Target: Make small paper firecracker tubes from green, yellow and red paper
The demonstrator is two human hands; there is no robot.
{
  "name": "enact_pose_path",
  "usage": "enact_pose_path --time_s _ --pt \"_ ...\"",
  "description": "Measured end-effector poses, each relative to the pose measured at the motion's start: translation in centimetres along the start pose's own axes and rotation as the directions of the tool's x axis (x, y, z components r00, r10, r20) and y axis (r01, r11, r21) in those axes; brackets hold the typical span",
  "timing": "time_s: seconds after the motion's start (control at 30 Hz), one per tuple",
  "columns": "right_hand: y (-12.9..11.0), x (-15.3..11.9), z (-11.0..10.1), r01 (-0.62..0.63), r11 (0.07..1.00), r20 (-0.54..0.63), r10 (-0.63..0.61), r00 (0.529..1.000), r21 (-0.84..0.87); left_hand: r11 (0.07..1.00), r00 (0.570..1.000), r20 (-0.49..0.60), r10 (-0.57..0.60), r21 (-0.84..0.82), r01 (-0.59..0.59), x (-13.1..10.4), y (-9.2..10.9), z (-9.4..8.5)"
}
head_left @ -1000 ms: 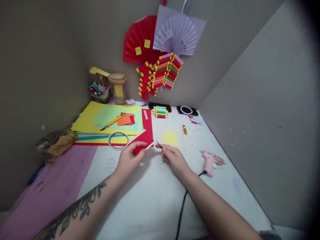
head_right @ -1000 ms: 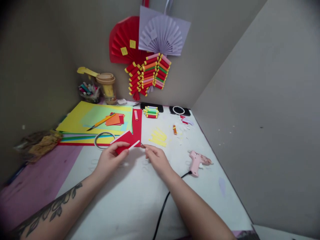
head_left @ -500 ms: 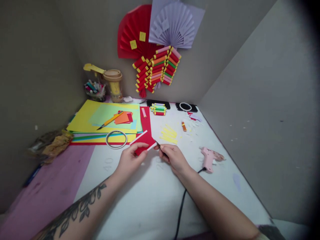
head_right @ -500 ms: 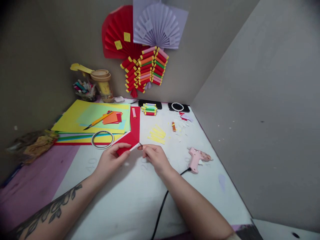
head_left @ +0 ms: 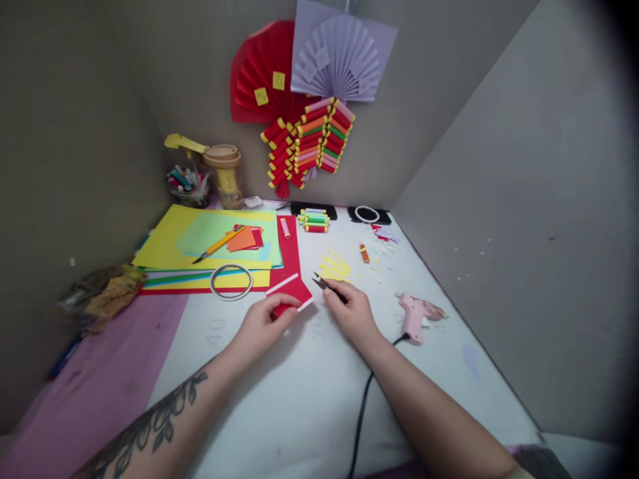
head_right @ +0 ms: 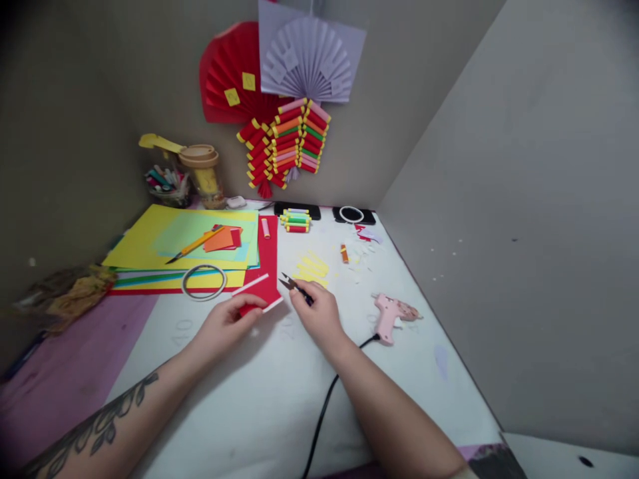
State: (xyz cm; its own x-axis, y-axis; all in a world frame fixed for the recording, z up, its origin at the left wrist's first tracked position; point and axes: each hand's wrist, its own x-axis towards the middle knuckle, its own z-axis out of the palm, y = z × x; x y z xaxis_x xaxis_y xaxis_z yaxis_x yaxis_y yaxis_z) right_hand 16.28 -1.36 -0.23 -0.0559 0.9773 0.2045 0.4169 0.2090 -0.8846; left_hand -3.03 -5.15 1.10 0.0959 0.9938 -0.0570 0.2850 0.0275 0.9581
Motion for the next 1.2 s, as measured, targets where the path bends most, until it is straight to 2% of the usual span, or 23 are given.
enact_pose_path --time_s 0.1,0.17,0.23,0.3,0.37,0.4,0.47,0.57,0.7,0.9,1.2 --pt "0.0 -0.1 -0.7 0.212 0.952 -0.036 -0.225 0.974 -0.22 0.979 0.978 0.209 0.003 0.197 -0.045 -0.3 -0.1 0.0" --pt "-0.1 -0.2 -1.0 0.291 0.914 -0.02 -0.309 0.951 -0.281 0.934 0.979 0.204 0.001 0.35 -0.074 -0.7 -0.1 -0.1" --pt "-0.2 -0.3 -1.2 0.317 0.908 0.012 -0.327 0.945 -0.275 0.888 0.994 0.105 0.017 0.456 -0.064 -0.8 -0.1 -0.3" --pt "-0.3 -0.5 -1.2 0.272 0.944 0.073 -0.262 0.962 -0.187 0.87 0.997 -0.034 0.072 0.492 -0.046 -0.8 0.0 -0.5" --pt "-0.2 -0.7 -0.8 0.121 0.992 0.193 -0.113 0.975 -0.029 0.878 0.972 -0.15 0.178 0.471 -0.088 -0.7 0.2 -0.7" --pt "-0.2 -0.9 -0.6 0.015 0.998 0.271 -0.029 0.962 0.057 0.884 0.953 -0.186 0.239 0.447 -0.134 -0.6 0.2 -0.8" --pt "-0.3 -1.2 -0.1 -0.195 0.961 0.418 0.098 0.903 0.196 0.889 0.92 -0.209 0.332 0.394 -0.232 -0.6 0.2 -0.9" --pt "-0.7 -1.7 0.4 -0.353 0.886 0.529 0.154 0.835 0.299 0.882 0.912 -0.168 0.373 0.369 -0.293 -0.5 0.2 -0.8" --pt "-1.5 -1.8 0.5 -0.396 0.863 0.564 0.167 0.809 0.313 0.885 0.929 -0.093 0.358 0.353 -0.305 -0.4 0.1 -0.7" --pt "-1.9 -1.9 0.4 -0.4 0.872 0.581 0.177 0.795 0.281 0.937 0.955 -0.074 0.288 0.227 -0.265 -0.4 0.5 -0.4" --pt "-0.8 -2.2 1.0 -0.377 0.89 0.604 0.158 0.782 0.255 0.997 0.997 -0.048 0.066 0.054 -0.063 -0.3 0.5 -0.2"
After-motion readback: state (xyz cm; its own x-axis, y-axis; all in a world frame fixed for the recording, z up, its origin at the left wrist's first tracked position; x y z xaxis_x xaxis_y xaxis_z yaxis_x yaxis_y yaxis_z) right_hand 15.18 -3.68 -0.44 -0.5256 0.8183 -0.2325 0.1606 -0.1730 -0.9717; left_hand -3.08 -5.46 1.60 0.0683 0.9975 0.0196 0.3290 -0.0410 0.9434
